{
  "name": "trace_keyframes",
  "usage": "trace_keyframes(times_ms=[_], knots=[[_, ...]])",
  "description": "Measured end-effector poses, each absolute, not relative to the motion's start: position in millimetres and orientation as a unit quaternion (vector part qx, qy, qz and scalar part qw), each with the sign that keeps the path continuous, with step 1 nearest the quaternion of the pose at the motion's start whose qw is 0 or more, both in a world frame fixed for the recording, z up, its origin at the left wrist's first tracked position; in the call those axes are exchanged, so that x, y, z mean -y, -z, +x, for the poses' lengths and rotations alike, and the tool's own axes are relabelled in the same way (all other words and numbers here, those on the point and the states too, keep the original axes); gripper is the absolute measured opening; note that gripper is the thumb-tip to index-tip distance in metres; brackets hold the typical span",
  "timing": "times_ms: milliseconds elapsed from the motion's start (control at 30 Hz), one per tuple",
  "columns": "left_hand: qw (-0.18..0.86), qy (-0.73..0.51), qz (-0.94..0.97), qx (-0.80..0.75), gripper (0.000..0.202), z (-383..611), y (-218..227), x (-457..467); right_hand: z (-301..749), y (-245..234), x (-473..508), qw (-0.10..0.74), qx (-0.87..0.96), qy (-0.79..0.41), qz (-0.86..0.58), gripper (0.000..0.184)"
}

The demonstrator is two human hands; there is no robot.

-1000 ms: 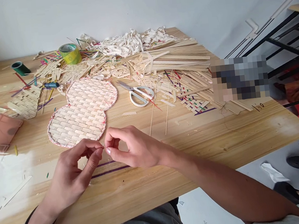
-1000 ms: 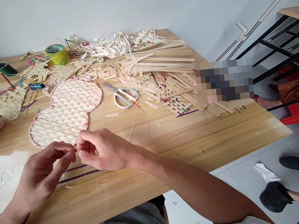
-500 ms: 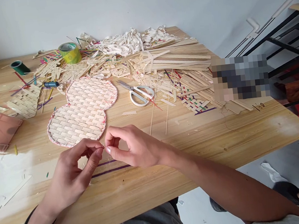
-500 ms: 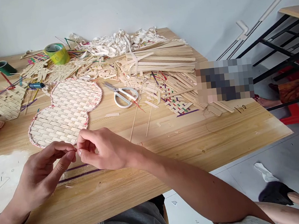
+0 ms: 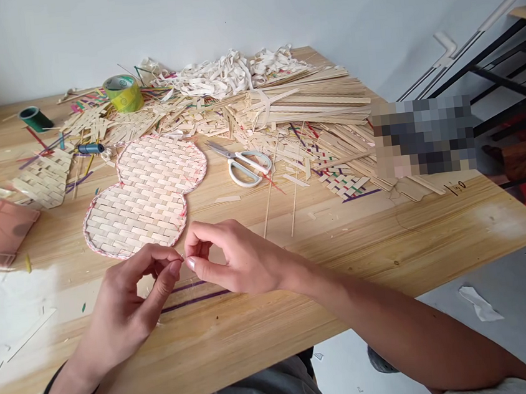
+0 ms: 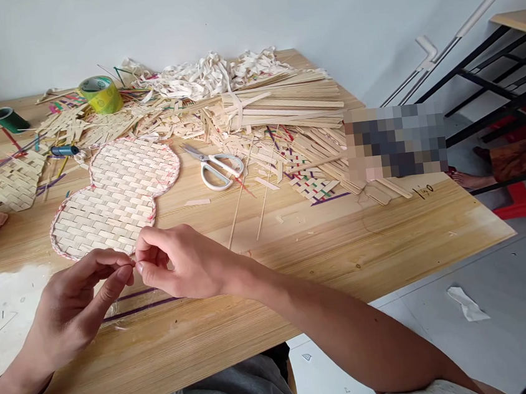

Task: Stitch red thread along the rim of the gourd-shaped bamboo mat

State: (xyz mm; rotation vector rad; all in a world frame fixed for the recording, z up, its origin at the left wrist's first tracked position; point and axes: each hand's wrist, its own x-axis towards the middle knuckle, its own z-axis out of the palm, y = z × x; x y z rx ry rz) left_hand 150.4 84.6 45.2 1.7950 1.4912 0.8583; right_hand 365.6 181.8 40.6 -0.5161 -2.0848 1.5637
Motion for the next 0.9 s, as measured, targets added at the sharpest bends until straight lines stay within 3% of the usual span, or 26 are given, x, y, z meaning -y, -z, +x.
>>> trace_keyframes(times_ms=[900], knots=[[0.321, -0.331, 0.687, -0.562, 0.007, 150.5, -45.1, -86.1, 364.7, -38.3, -182.3, 0.245, 0.763, -0.569, -0.182, 0.008]])
